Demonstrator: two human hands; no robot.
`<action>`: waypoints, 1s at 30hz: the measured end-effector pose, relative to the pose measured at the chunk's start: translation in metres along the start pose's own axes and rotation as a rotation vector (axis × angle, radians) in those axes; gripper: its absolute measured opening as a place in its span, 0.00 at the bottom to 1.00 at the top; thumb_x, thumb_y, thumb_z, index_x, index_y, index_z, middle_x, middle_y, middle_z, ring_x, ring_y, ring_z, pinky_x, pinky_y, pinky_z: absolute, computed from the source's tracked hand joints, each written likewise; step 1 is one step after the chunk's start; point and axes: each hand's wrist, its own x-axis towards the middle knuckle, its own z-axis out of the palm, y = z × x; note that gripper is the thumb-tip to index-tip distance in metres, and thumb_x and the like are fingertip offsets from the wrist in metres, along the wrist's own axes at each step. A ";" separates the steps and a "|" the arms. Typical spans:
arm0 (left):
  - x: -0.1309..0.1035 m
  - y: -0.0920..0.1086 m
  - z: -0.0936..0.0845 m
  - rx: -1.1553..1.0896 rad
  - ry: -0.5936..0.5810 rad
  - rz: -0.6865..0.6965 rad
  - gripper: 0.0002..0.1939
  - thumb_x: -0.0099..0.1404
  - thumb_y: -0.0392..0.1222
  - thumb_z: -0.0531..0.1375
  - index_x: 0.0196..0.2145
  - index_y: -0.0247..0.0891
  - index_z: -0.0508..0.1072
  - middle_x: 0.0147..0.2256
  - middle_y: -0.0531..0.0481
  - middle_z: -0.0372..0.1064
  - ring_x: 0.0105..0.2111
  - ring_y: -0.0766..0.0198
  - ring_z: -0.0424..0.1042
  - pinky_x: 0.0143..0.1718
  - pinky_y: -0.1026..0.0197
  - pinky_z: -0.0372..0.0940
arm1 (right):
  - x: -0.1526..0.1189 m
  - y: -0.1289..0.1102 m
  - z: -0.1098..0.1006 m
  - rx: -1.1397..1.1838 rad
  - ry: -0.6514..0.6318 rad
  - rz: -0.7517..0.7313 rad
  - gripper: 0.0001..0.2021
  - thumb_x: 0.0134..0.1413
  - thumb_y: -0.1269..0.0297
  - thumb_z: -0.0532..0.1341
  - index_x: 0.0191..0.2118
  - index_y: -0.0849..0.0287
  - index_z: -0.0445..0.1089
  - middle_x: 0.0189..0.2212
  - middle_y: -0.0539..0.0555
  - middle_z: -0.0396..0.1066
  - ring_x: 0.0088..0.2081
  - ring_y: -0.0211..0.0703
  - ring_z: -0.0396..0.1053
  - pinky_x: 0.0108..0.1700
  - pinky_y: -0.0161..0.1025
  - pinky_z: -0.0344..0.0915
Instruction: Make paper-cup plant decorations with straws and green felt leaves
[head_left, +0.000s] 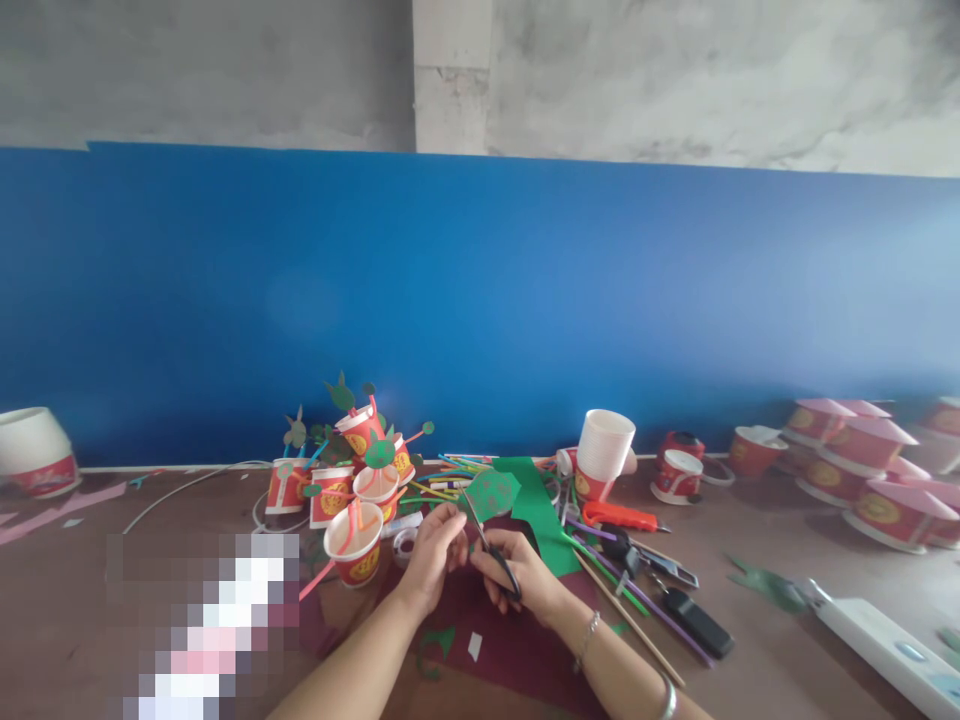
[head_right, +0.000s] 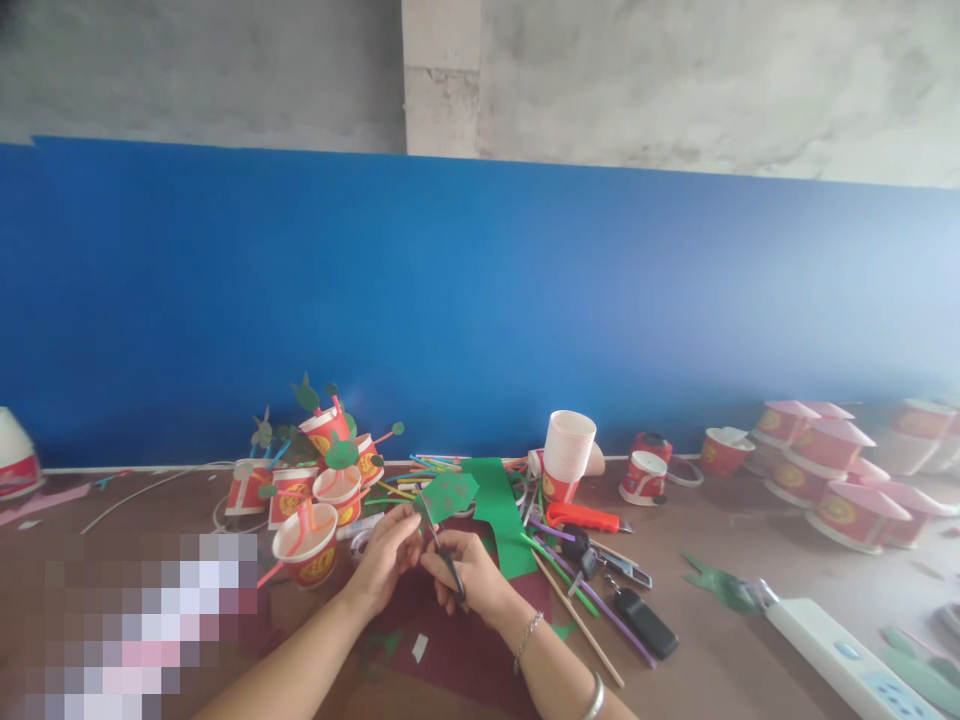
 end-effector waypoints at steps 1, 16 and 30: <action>0.000 -0.001 -0.001 0.010 0.005 0.011 0.14 0.55 0.49 0.60 0.26 0.39 0.59 0.12 0.61 0.56 0.13 0.74 0.53 0.16 0.69 0.41 | 0.000 0.000 0.000 -0.001 0.000 0.002 0.15 0.46 0.53 0.62 0.29 0.61 0.64 0.10 0.44 0.64 0.09 0.29 0.57 0.09 0.24 0.44; 0.002 0.001 -0.003 0.076 -0.009 0.045 0.12 0.55 0.46 0.58 0.24 0.39 0.59 0.11 0.61 0.56 0.12 0.74 0.50 0.16 0.69 0.41 | -0.004 -0.007 0.000 -0.029 -0.018 0.019 0.13 0.47 0.55 0.61 0.27 0.61 0.64 0.09 0.43 0.62 0.09 0.28 0.54 0.10 0.24 0.43; 0.001 0.005 -0.003 0.000 -0.047 0.009 0.12 0.54 0.46 0.59 0.25 0.39 0.59 0.13 0.57 0.65 0.14 0.71 0.61 0.17 0.70 0.51 | -0.006 -0.009 -0.007 -0.031 -0.080 0.009 0.14 0.49 0.54 0.61 0.28 0.62 0.66 0.09 0.43 0.61 0.09 0.27 0.53 0.10 0.24 0.42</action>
